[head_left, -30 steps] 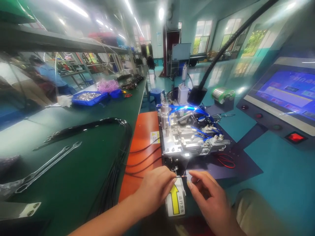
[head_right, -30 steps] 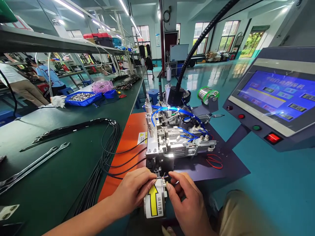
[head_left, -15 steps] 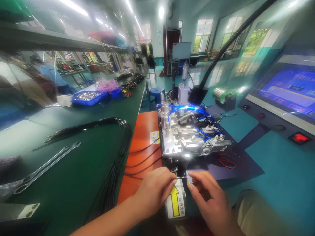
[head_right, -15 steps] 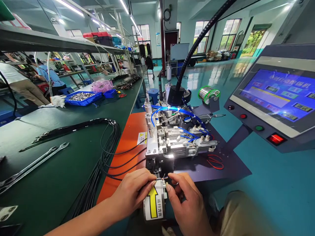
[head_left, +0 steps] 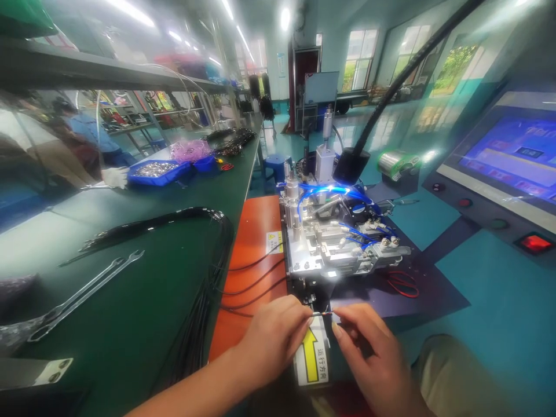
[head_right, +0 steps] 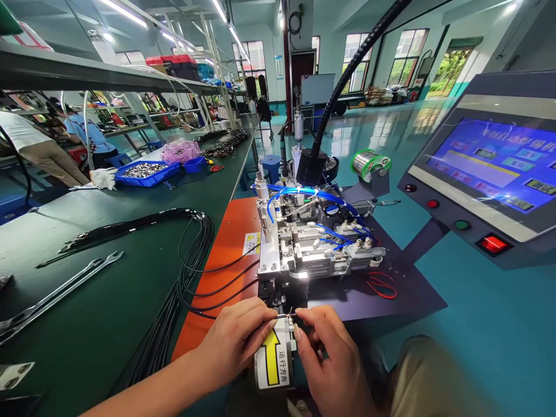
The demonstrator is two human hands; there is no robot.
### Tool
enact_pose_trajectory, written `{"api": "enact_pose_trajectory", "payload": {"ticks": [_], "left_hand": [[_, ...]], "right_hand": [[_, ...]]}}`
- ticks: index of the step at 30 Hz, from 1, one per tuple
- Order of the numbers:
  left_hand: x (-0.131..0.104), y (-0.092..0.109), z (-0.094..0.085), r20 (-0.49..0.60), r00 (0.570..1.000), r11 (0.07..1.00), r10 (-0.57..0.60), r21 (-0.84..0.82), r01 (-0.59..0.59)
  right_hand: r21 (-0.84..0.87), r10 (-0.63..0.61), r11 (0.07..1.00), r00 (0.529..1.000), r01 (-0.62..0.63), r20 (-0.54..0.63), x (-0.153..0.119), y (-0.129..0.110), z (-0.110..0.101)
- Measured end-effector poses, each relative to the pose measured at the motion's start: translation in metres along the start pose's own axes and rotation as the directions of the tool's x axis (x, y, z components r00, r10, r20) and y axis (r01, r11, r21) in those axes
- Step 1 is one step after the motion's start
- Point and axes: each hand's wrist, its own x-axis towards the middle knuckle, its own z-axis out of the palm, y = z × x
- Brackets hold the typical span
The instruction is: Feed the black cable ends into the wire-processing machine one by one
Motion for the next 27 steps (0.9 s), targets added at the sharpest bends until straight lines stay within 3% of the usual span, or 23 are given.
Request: {"api": "enact_pose_trajectory", "payload": {"ticks": [3, 6, 14, 21, 27], "left_hand": [[0.0, 0.001, 0.001, -0.008, 1.0, 1.0, -0.011, 0.022, 0.011], [0.0, 0.001, 0.002, -0.008, 0.999, 0.999, -0.035, 0.019, 0.035], [-0.001, 0.002, 0.002, -0.011, 0.996, 0.996, -0.094, -0.015, 0.093], [-0.001, 0.0, 0.003, -0.015, 0.992, 0.99, -0.127, -0.059, 0.126], [-0.001, 0.001, 0.003, -0.012, 0.989, 0.987, -0.146, -0.076, 0.145]], "right_hand": [[-0.042, -0.048, 0.998, 0.999, 0.048, -0.008, -0.001, 0.0, -0.001], [-0.021, -0.022, 1.0, 1.0, 0.022, -0.012, -0.002, 0.0, 0.001], [0.239, 0.162, 0.959, 0.987, -0.152, -0.023, -0.018, -0.013, 0.018], [0.462, 0.305, 0.837, 0.951, -0.293, 0.052, -0.026, -0.008, 0.031], [0.416, 0.266, 0.872, 0.963, -0.256, 0.034, -0.026, -0.004, 0.031]]}}
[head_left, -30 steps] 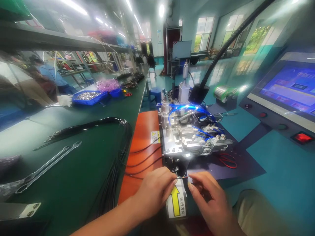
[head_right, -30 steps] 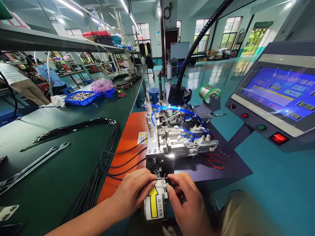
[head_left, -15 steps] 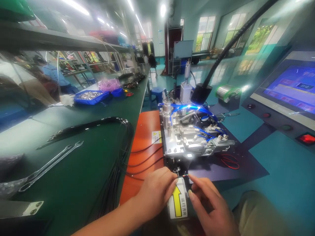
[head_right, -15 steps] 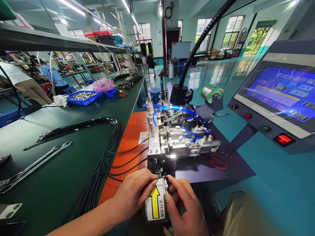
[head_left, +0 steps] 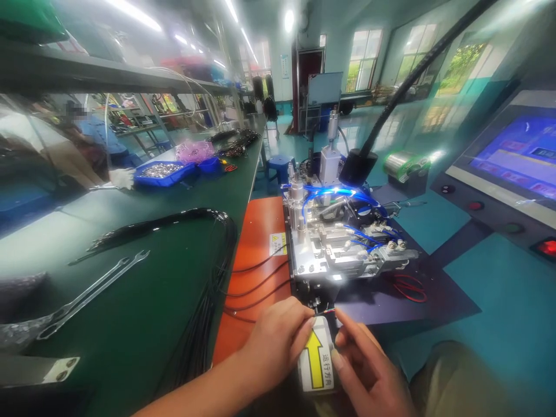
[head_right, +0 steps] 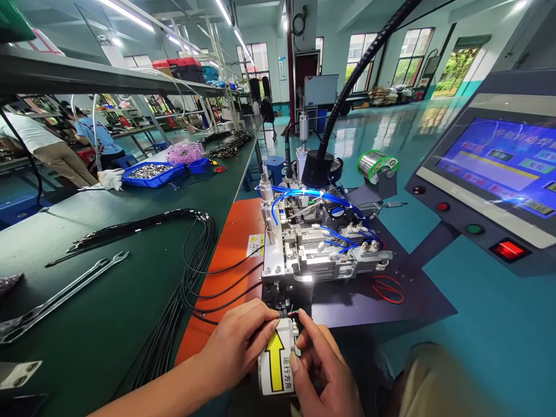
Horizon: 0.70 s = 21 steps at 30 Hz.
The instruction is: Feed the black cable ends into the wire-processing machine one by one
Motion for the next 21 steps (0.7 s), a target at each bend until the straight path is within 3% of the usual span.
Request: {"api": "enact_pose_trajectory", "payload": {"ticks": [5, 8, 13, 21], "left_hand": [[0.0, 0.001, -0.001, -0.003, 1.0, 1.0, -0.007, -0.007, 0.007], [0.0, 0.001, -0.002, 0.006, 1.0, 1.0, -0.002, -0.003, 0.002], [0.0, 0.002, -0.002, 0.028, 1.0, 1.0, -0.006, 0.01, 0.006], [0.0, 0.001, -0.002, 0.02, 1.0, 1.0, 0.012, 0.019, -0.012]], "right_hand": [[-0.035, -0.02, 0.999, 1.0, 0.02, 0.001, 0.001, 0.003, -0.001], [-0.159, -0.095, 0.983, 0.995, 0.094, -0.001, 0.004, 0.003, -0.005], [-0.472, -0.267, 0.842, 0.962, 0.261, 0.056, 0.011, -0.001, -0.013], [-0.648, -0.413, 0.657, 0.903, 0.385, 0.118, 0.013, 0.002, -0.016]]}}
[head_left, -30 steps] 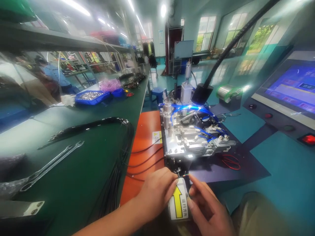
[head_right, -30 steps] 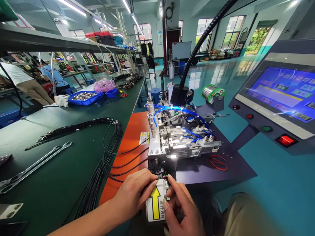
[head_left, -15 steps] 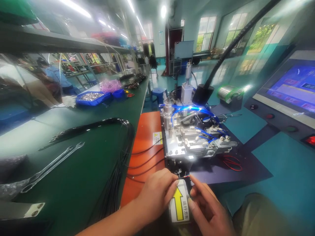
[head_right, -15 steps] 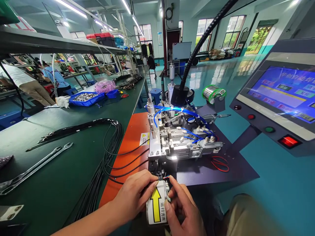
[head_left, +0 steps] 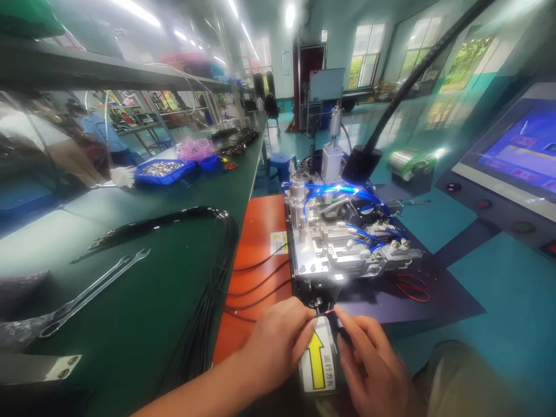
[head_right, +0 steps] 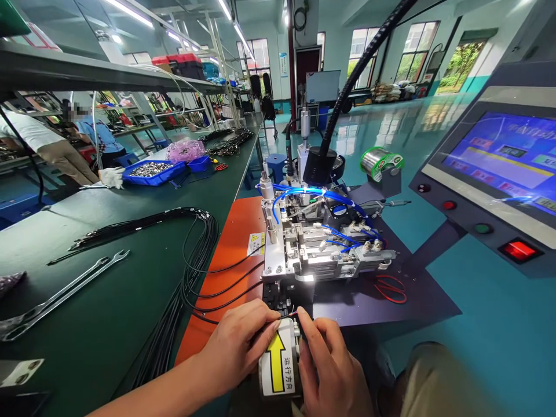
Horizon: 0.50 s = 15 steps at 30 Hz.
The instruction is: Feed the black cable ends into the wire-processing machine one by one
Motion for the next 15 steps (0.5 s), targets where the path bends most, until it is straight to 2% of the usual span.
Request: {"api": "enact_pose_trajectory", "payload": {"ticks": [11, 15], "left_hand": [[0.0004, -0.0011, 0.0028, -0.027, 1.0, 0.999, 0.015, 0.032, -0.014], [0.0006, -0.0011, 0.0038, -0.04, 0.999, 1.0, 0.003, 0.026, -0.002]], "right_hand": [[-0.049, -0.119, 0.992, 0.992, 0.118, -0.029, 0.0007, 0.0057, -0.0043], [0.017, -0.093, 0.995, 0.995, 0.094, -0.023, 0.0024, 0.006, -0.0078]]}}
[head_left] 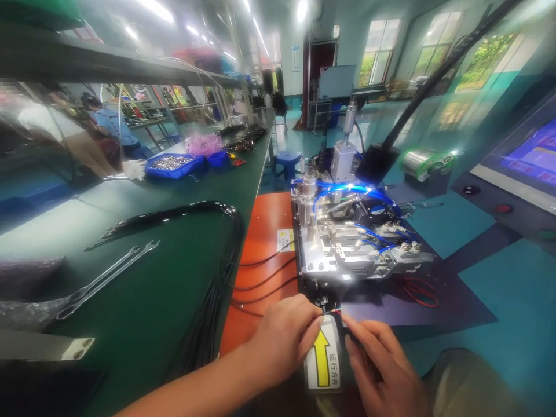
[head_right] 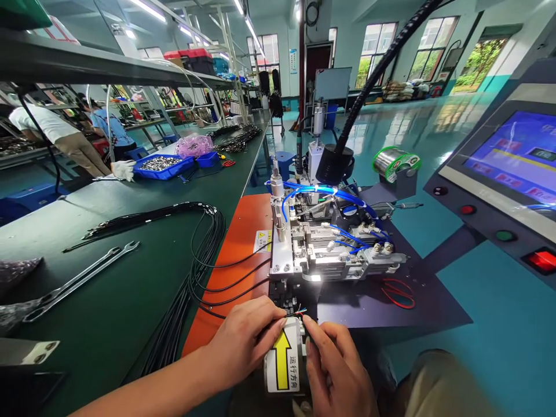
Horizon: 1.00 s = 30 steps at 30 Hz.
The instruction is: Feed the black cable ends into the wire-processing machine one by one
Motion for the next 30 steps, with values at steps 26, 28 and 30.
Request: {"api": "enact_pose_trajectory", "payload": {"ticks": [26, 28, 30], "left_hand": [[-0.001, -0.004, -0.001, 0.003, 1.0, 0.991, -0.027, -0.13, 0.028], [-0.001, -0.004, -0.002, -0.002, 1.0, 0.991, -0.017, -0.133, 0.017], [-0.001, -0.004, -0.002, -0.007, 1.0, 0.991, -0.002, -0.135, 0.001]], "right_hand": [[0.274, 0.306, 0.909, 0.949, -0.316, 0.079, 0.033, -0.006, 0.006], [0.255, 0.234, 0.937, 0.971, -0.24, 0.054, 0.033, -0.01, 0.006], [0.245, 0.164, 0.955, 0.986, -0.167, 0.033, 0.033, -0.014, 0.006]]}}
